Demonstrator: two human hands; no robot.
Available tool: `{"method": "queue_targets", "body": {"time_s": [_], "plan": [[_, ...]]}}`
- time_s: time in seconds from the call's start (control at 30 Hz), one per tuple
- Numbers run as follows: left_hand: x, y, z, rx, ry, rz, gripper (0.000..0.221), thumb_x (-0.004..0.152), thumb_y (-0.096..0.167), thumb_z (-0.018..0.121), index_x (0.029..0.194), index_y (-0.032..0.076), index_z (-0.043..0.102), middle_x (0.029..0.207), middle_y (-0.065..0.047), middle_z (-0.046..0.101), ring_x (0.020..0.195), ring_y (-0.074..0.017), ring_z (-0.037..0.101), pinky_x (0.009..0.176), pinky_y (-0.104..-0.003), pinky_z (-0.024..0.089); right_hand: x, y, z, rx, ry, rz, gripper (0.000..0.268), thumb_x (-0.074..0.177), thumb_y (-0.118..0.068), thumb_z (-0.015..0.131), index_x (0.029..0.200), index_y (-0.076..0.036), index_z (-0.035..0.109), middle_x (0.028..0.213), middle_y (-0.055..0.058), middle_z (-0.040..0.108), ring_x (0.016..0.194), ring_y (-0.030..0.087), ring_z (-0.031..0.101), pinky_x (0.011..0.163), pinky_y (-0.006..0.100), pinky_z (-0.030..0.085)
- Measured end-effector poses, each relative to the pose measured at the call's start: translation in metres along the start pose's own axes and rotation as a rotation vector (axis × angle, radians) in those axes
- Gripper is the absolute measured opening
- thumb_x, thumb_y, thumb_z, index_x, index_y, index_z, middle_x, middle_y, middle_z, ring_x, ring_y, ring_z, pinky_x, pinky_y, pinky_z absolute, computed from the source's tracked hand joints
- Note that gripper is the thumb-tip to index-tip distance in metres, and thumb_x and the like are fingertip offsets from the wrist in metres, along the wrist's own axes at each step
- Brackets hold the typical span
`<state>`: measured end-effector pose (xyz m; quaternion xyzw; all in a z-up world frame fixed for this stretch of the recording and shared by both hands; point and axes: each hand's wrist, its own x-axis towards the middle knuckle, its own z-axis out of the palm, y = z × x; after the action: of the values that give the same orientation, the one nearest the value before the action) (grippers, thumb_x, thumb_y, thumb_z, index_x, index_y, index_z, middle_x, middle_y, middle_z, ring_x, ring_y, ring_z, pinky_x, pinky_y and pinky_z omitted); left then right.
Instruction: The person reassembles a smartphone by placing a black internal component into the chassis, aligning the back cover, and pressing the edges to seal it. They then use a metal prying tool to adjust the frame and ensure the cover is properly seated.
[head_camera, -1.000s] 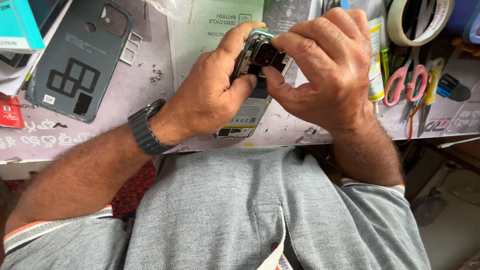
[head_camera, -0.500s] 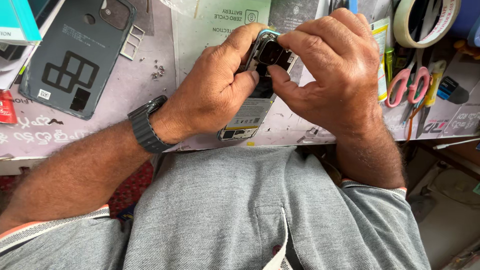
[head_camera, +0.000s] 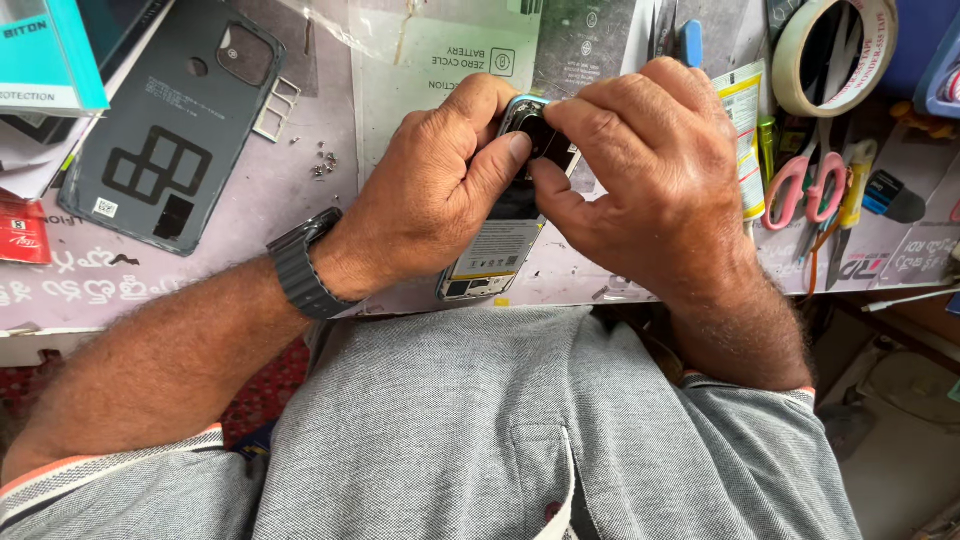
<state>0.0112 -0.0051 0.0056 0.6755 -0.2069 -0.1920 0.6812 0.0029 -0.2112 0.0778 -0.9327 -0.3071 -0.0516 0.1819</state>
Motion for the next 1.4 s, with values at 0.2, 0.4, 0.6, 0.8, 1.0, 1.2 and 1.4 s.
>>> {"method": "queue_targets", "body": {"time_s": [0.2, 0.4, 0.6, 0.8, 1.0, 1.2, 1.4], "plan": [[0.000, -0.001, 0.000, 0.007, 0.008, -0.044, 0.011, 0.112, 0.011, 0.055, 0.119, 0.002, 0.055, 0.080, -0.006, 0.066, 0.072, -0.0142, 0.067, 0.065, -0.031, 0.054, 0.003, -0.002, 0.000, -0.032, -0.003, -0.007, 0.033, 0.079, -0.003, 0.084, 0.107, 0.000, 0.068, 0.099, 0.010, 0.064, 0.089, 0.026, 0.060, 0.083, 0.041, 0.050], [-0.003, -0.002, 0.000, -0.042, 0.040, 0.006, 0.010, 0.116, 0.009, 0.053, 0.122, 0.001, 0.054, 0.097, -0.008, 0.071, 0.092, -0.0112, 0.069, 0.083, -0.029, 0.057, -0.004, 0.012, -0.006, 0.000, 0.024, 0.046, 0.036, 0.084, -0.007, 0.091, 0.112, -0.001, 0.068, 0.106, 0.011, 0.066, 0.093, 0.025, 0.063, 0.081, 0.039, 0.052], [-0.004, -0.006, -0.001, -0.196, 0.015, -0.054, 0.014, 0.120, 0.014, 0.051, 0.122, 0.000, 0.053, 0.096, -0.003, 0.068, 0.089, -0.0046, 0.061, 0.081, -0.024, 0.055, -0.011, 0.023, 0.002, 0.308, 0.064, 0.207, 0.048, 0.089, -0.002, 0.093, 0.126, 0.003, 0.063, 0.116, 0.013, 0.068, 0.102, 0.020, 0.066, 0.087, 0.030, 0.057], [-0.004, -0.004, -0.001, -0.178, 0.024, -0.097, 0.018, 0.118, 0.015, 0.051, 0.128, 0.001, 0.054, 0.096, -0.002, 0.064, 0.085, -0.0039, 0.057, 0.083, -0.024, 0.052, -0.012, 0.025, 0.024, 1.138, 0.084, 0.543, 0.052, 0.095, -0.006, 0.084, 0.137, 0.002, 0.054, 0.120, 0.005, 0.064, 0.108, 0.009, 0.066, 0.098, 0.024, 0.058], [-0.003, -0.005, 0.001, -0.164, 0.023, -0.083, 0.017, 0.119, 0.015, 0.051, 0.126, 0.000, 0.053, 0.093, -0.001, 0.065, 0.086, -0.0032, 0.058, 0.081, -0.023, 0.052, -0.025, 0.037, 0.039, 1.149, 0.011, 0.522, 0.034, 0.105, -0.002, 0.082, 0.131, 0.008, 0.062, 0.120, 0.008, 0.067, 0.110, 0.009, 0.065, 0.102, 0.024, 0.057], [-0.002, -0.006, 0.002, -0.149, 0.007, -0.108, 0.014, 0.117, 0.015, 0.051, 0.122, 0.003, 0.054, 0.076, 0.004, 0.055, 0.068, -0.0023, 0.048, 0.065, -0.022, 0.042, -0.022, 0.041, 0.040, 1.269, -0.024, 0.597, 0.033, 0.100, -0.005, 0.084, 0.126, 0.006, 0.067, 0.108, 0.006, 0.071, 0.097, 0.007, 0.069, 0.089, 0.022, 0.061], [-0.003, -0.009, 0.002, -0.052, 0.029, -0.101, 0.013, 0.116, 0.017, 0.053, 0.116, 0.004, 0.055, 0.075, 0.005, 0.050, 0.067, -0.0025, 0.044, 0.063, -0.024, 0.040, -0.019, 0.039, 0.042, 1.237, -0.035, 0.628, 0.029, 0.099, -0.005, 0.084, 0.121, 0.006, 0.069, 0.103, 0.006, 0.072, 0.093, 0.007, 0.069, 0.084, 0.022, 0.060]]}}
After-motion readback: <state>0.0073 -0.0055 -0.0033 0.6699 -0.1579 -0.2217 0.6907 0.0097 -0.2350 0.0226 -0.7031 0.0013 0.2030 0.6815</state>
